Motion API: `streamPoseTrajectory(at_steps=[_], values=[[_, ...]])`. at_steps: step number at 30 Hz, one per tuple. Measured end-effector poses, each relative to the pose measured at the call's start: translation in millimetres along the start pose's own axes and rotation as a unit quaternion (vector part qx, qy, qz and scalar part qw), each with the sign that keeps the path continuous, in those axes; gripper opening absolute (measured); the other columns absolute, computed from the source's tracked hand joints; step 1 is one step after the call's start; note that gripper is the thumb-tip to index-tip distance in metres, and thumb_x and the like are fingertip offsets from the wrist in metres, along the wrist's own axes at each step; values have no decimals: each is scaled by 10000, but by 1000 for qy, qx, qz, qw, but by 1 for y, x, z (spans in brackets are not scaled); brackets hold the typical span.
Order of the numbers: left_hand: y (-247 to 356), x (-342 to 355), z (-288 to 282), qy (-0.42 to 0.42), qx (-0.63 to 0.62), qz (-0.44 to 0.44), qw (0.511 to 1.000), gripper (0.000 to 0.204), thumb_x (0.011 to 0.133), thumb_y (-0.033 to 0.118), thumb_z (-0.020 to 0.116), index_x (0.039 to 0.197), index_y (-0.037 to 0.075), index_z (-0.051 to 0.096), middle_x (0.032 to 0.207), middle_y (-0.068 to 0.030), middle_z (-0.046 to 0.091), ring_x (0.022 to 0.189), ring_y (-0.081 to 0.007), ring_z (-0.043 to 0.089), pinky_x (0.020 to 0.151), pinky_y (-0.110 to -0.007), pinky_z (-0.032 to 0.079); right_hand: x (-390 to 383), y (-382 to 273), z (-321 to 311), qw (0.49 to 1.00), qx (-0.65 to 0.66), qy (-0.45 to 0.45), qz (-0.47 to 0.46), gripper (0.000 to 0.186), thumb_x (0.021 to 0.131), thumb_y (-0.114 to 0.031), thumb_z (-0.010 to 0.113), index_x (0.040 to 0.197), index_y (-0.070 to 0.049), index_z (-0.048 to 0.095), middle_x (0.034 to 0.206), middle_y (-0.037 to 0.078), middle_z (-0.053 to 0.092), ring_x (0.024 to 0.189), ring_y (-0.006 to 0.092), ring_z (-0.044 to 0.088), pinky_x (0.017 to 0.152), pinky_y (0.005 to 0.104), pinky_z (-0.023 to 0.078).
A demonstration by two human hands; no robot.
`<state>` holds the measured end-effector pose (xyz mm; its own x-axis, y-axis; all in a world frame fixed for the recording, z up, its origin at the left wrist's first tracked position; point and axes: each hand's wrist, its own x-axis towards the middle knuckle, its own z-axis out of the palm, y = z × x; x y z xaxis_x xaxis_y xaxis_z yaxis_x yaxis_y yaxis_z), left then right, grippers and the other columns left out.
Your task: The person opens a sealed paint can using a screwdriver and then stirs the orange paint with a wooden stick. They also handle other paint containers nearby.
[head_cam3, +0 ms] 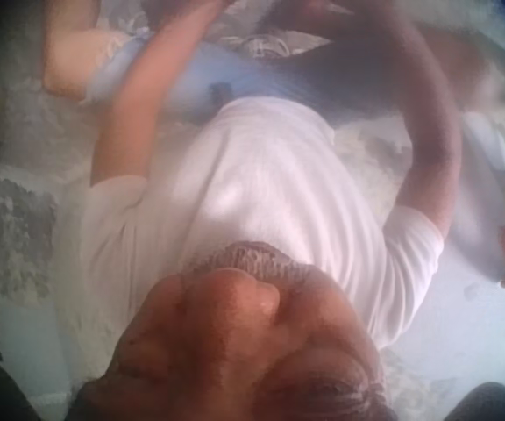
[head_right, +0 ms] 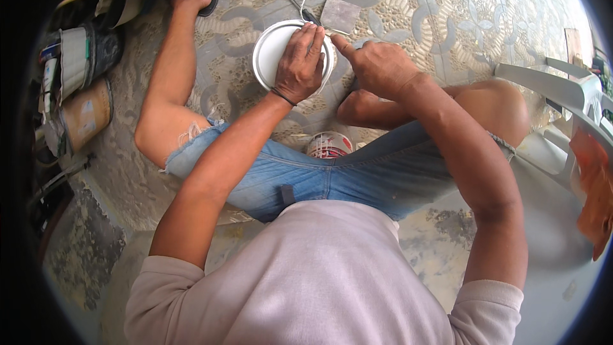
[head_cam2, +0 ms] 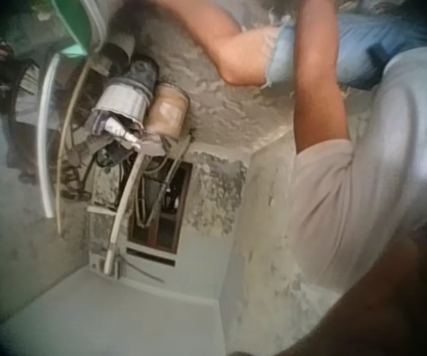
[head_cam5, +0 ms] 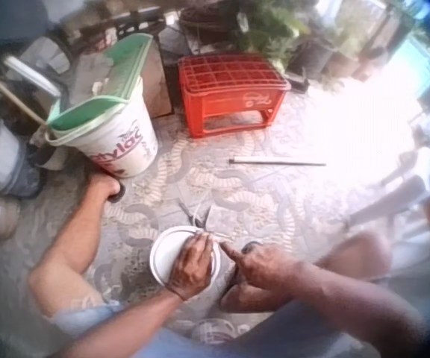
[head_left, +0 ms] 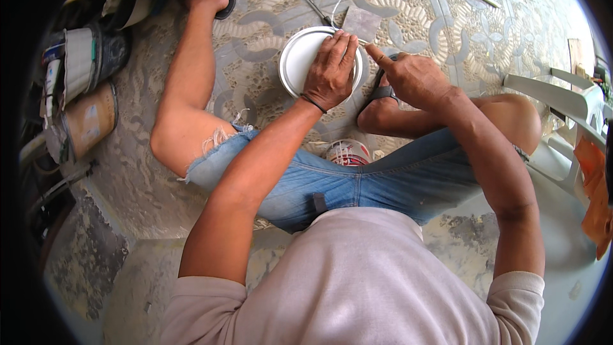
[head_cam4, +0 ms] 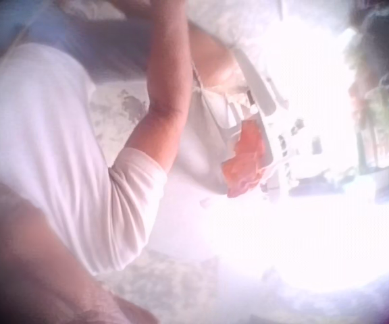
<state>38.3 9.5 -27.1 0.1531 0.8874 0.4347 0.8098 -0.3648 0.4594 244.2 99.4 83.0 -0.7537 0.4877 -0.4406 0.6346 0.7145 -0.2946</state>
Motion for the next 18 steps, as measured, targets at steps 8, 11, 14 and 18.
streamPoseTrajectory(at_steps=[8,11,14,18], values=[[-1,4,-4,-6,-49,-34,998,537,918,54,591,1438,-80,572,1406,-240,576,1348,-411,554,1163,-511,446,7,-5,-25,999,39,-34,9,695,963,-88,621,1616,-123,388,828,197,713,758,387,718,679,504,563],[0,1,-3,-6,-67,-37,997,537,903,34,598,1430,-70,585,1408,-224,574,1366,-395,543,1173,-507,442,0,-1,-7,996,86,7,20,694,969,-105,628,1621,-156,396,819,199,690,725,388,703,671,502,562],[0,2,-4,2,-69,-37,997,525,898,12,618,1418,-59,602,1411,-202,569,1377,-376,538,1179,-495,449,-5,-7,-5,997,78,19,20,713,973,-113,637,1635,-191,385,822,189,666,714,382,700,665,494,564],[1,1,-4,-4,-58,-25,998,519,913,23,621,1429,-27,610,1437,-164,566,1390,-338,529,1174,-471,462,-7,-3,-5,999,37,-16,22,758,963,-109,639,1655,-197,345,914,193,680,746,372,718,674,480,586]])
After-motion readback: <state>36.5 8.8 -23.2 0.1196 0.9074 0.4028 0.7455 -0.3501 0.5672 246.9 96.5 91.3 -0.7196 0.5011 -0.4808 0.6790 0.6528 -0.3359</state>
